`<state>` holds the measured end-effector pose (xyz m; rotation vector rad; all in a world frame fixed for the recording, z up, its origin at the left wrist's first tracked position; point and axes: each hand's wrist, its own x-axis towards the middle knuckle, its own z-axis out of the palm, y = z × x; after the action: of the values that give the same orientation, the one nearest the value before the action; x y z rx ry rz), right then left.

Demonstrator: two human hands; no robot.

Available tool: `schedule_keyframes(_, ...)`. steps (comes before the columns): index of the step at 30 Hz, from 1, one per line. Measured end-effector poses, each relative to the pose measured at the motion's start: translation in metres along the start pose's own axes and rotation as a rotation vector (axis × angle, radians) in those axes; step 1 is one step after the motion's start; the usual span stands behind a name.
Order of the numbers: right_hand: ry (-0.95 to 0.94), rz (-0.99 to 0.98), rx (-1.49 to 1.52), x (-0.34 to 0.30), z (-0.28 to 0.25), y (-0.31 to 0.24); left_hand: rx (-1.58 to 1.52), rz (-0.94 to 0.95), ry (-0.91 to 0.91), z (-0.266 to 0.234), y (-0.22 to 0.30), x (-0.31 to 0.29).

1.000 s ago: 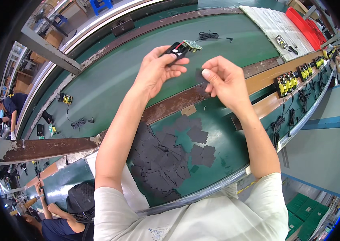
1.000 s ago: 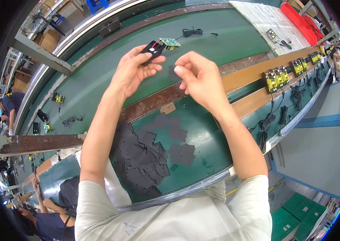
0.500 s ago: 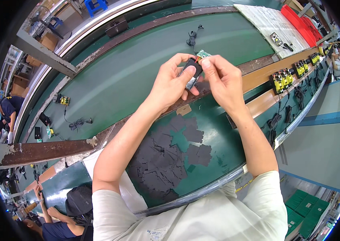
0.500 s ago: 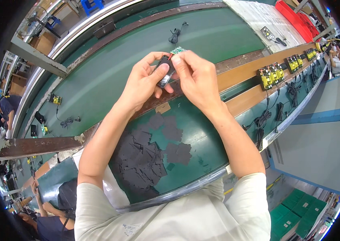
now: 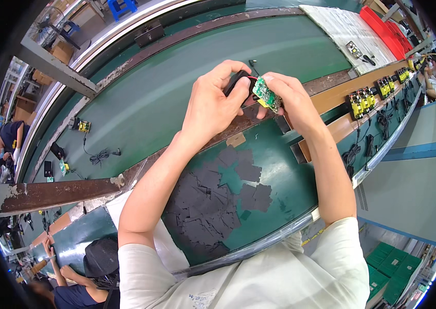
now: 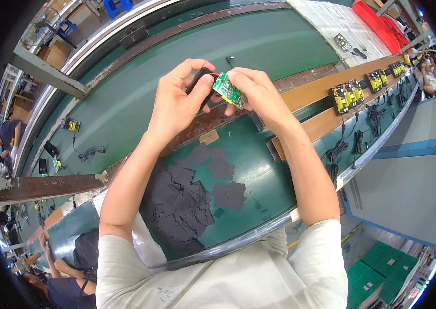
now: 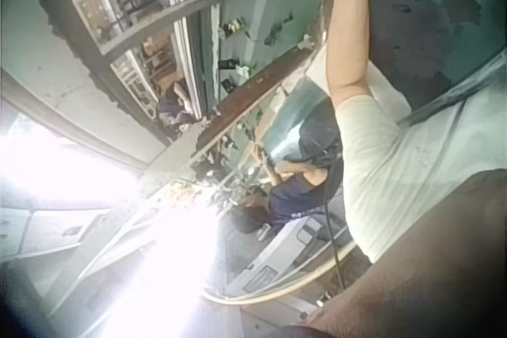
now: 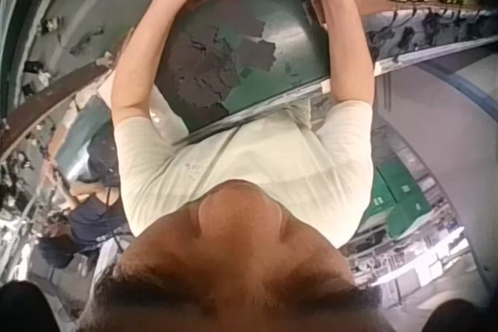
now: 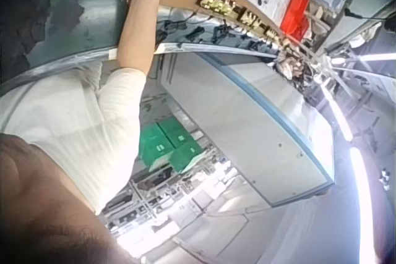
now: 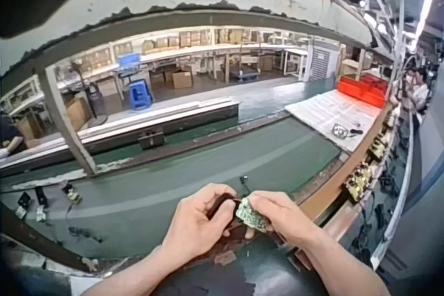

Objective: Assembling small electronic components and circuit boards into black plastic housings on a factory production line.

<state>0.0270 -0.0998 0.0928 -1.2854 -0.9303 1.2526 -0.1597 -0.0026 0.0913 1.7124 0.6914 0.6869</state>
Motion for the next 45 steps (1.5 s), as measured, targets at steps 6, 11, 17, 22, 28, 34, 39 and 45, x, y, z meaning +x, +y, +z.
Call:
schedule_keyframes(6, -0.092, 0.116, -0.127, -0.003, -0.005, -0.004, 0.534, 0.641, 0.178, -0.006, -0.011, 0.008)
schedule_keyframes(11, 0.102, -0.235, -0.403, -0.003, 0.016, 0.015, 0.637, 0.570, 0.180, -0.004, -0.012, 0.003)
schedule_keyframes(17, 0.402, -0.532, -0.573, -0.002, 0.033, 0.013, 0.381, 0.338, 0.211, 0.006, -0.010, 0.001)
schedule_keyframes(22, 0.433, -0.500, -0.538, -0.001, 0.033, 0.014, 0.346, 0.338, 0.201, 0.012, -0.012, -0.002)
schedule_keyframes(28, 0.481, -0.523, -0.522, 0.002, 0.028, 0.020, -0.002, 0.142, 0.076, 0.021, -0.008, -0.010)
schedule_keyframes(34, 0.485, -0.767, -0.747, 0.000, 0.033, 0.027, -0.488, 0.138, 0.000, 0.029, -0.013, -0.011)
schedule_keyframes(39, 0.253, -0.462, -0.435, -0.002, 0.034, 0.024, -0.500, 0.068, 0.141, 0.016, -0.020, 0.002)
schedule_keyframes(45, 0.062, -0.254, 0.006, -0.002, 0.033, 0.022, -0.586, -0.024, -0.007, 0.014, -0.018, 0.001)
